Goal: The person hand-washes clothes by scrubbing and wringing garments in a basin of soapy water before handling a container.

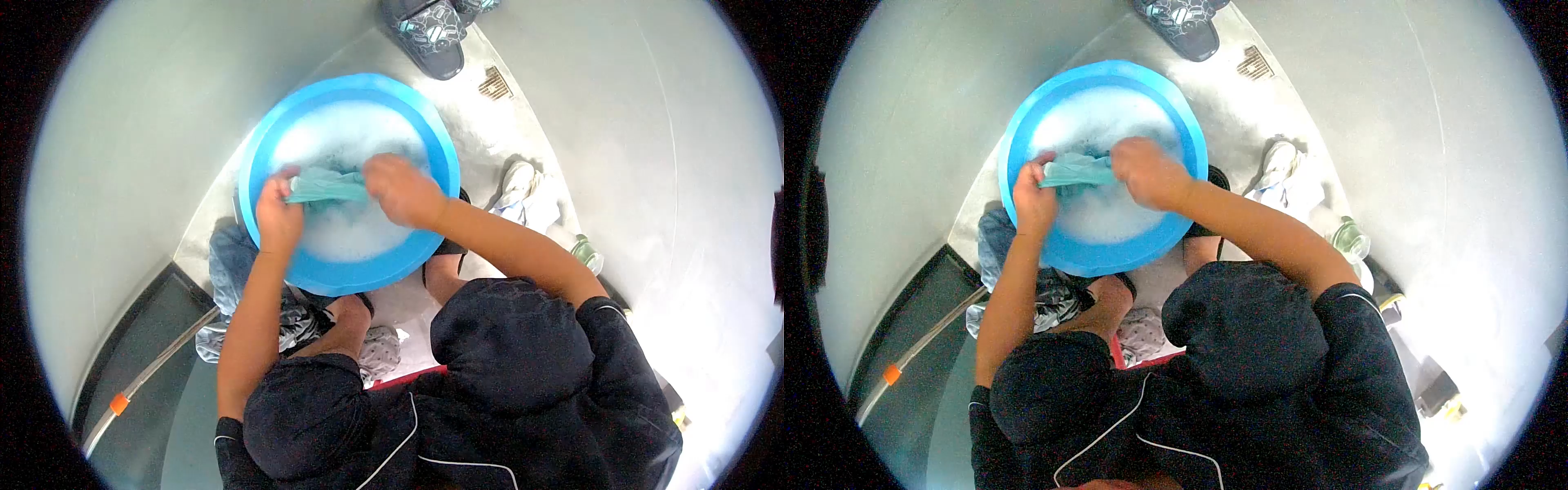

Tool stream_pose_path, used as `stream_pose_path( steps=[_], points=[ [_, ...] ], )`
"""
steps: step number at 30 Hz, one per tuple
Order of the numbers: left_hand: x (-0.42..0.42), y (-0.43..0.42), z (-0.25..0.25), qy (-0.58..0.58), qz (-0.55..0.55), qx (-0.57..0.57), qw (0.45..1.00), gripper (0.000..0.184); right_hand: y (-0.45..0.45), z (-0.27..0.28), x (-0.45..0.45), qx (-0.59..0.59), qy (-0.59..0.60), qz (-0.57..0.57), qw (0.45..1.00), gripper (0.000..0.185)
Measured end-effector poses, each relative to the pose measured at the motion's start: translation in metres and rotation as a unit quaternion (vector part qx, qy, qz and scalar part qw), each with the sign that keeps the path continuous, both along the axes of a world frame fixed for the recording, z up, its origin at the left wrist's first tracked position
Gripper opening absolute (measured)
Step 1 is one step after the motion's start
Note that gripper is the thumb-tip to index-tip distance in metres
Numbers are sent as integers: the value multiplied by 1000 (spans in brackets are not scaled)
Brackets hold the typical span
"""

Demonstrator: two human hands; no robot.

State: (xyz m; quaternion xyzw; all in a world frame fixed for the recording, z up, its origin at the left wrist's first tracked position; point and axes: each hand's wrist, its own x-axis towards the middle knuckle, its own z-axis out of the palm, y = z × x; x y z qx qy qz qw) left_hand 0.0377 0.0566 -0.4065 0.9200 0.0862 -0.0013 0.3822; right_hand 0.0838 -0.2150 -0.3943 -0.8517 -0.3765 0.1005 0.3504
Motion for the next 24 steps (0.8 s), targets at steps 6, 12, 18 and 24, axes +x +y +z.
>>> stream_pose_path(
  steps=[6,12,18,24],
  points=[
    [16,12,-5,221,139,-428,865,23,-2,-2,29,-48,257,-207,943,27],
    [16,13,-19,355,124,-480,793,45,0,-1,39,-229,274,-128,925,38],
    [17,7,-34,305,190,-484,798,60,1,-3,38,-277,138,-89,947,29],
    [12,-4,-36,280,130,-322,895,68,-5,-15,20,-142,71,-147,976,36]
  ],
)
